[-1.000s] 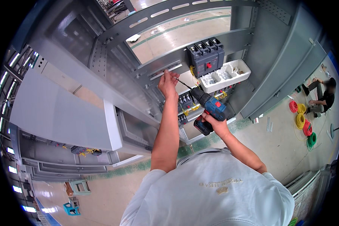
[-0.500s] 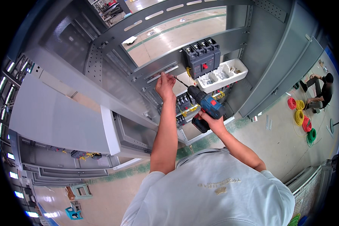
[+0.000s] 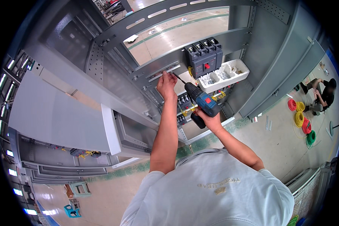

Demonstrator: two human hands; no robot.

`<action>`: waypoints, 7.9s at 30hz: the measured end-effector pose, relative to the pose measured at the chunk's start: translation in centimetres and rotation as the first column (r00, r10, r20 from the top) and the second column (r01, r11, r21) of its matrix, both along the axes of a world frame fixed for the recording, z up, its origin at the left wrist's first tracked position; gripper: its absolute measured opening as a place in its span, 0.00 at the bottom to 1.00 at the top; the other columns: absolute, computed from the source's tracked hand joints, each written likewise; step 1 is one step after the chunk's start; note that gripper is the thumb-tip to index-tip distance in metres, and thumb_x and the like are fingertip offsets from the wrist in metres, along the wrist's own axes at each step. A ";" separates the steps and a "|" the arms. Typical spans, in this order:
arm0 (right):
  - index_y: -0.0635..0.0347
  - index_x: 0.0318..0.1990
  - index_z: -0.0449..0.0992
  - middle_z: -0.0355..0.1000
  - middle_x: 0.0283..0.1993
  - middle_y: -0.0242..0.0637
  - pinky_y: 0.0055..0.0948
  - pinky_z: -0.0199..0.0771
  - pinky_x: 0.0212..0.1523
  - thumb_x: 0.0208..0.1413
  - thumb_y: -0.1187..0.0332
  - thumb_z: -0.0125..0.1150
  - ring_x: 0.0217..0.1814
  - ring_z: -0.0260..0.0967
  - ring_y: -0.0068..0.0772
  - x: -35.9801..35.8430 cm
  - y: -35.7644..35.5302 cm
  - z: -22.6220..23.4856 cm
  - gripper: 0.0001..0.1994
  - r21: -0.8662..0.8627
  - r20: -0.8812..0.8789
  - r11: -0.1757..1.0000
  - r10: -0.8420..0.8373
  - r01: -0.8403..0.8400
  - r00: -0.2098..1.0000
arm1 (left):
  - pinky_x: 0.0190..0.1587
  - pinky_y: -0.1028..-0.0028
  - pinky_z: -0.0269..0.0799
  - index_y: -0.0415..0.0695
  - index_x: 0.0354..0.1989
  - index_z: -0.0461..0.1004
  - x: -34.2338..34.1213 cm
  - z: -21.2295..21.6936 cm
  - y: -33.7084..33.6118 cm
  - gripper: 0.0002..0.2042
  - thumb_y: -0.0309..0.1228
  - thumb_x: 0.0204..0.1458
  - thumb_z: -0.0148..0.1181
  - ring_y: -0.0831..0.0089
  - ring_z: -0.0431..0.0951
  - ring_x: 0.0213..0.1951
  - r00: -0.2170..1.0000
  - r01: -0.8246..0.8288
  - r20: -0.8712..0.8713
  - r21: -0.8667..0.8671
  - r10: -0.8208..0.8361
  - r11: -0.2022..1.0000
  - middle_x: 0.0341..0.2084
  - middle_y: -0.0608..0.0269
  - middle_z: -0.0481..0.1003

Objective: The person uses a cordless drill to fasten screws into a metal electrical cabinet, securing a horizontal rail and components. The person briefly pauses to retrieve a parts tray and a metal rail from the floor, then resumes drilling.

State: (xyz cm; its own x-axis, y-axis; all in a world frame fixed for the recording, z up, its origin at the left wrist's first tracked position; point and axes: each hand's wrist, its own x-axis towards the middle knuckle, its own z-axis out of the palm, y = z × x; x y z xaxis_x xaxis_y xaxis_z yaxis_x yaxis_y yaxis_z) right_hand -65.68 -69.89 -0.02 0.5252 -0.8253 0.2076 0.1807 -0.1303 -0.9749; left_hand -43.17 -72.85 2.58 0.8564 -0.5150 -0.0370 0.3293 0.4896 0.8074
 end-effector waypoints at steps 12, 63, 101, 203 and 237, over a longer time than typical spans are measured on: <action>0.64 0.37 0.76 0.76 0.31 0.31 0.27 0.76 0.39 0.54 0.74 0.67 0.34 0.75 0.22 0.6 -0.4 0.2 0.06 -0.063 -0.013 0.998 -0.028 0.027 1.000 | 0.34 0.73 0.78 0.38 0.36 0.74 0.0 -0.1 0.0 0.15 0.41 0.62 0.59 0.70 0.80 0.29 1.000 0.004 -0.002 -0.021 -0.004 1.000 0.28 0.58 0.78; 0.63 0.44 0.74 0.76 0.35 0.45 0.33 0.74 0.39 0.44 0.75 0.71 0.35 0.75 0.47 2.6 0.0 0.5 0.18 -0.451 -0.060 0.876 -0.220 0.170 0.974 | 0.28 0.76 0.72 0.39 0.36 0.73 0.1 -0.3 -0.1 0.16 0.42 0.62 0.58 0.69 0.81 0.29 1.000 0.005 0.026 -0.011 -0.005 1.000 0.28 0.61 0.77; 0.61 0.43 0.74 0.75 0.34 0.44 0.33 0.75 0.40 0.42 0.76 0.71 0.36 0.75 0.50 1.2 -0.2 1.1 0.18 -0.463 -0.096 0.879 -0.178 0.115 0.979 | 0.54 0.56 0.77 0.29 0.49 0.64 0.2 3.2 0.5 0.12 0.24 0.61 0.45 0.51 0.76 0.54 0.959 0.163 -0.224 -0.075 -0.175 0.984 0.49 0.42 0.73; 0.62 0.42 0.75 0.77 0.34 0.40 0.32 0.74 0.40 0.44 0.75 0.71 0.33 0.74 0.36 2.9 -0.3 -0.8 0.16 -0.228 -0.008 0.971 -0.070 0.066 0.998 | 0.62 0.56 0.70 0.24 0.52 0.67 0.3 5.1 2.1 0.20 0.28 0.57 0.45 0.51 0.72 0.59 0.825 0.198 -0.432 -0.382 -0.364 0.903 0.51 0.43 0.74; 0.61 0.39 0.73 0.74 0.33 0.44 0.37 0.73 0.39 0.41 0.76 0.70 0.36 0.72 0.55 2.3 -0.8 -0.4 0.15 -0.331 -0.029 0.940 -0.091 0.076 0.995 | 0.56 0.57 0.74 0.33 0.47 0.71 0.3 4.1 1.3 0.19 0.37 0.55 0.62 0.60 0.77 0.54 0.879 0.209 -0.404 -0.153 -0.254 0.966 0.47 0.53 0.77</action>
State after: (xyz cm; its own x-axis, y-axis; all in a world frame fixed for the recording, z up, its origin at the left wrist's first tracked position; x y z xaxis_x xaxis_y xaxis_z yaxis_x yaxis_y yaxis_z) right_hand -63.35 -70.65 -0.38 0.4720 -0.7558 0.4538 0.1137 -0.4583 -0.8815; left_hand -42.89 -71.52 6.64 0.6288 -0.7170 -0.3009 0.7383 0.4291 0.5203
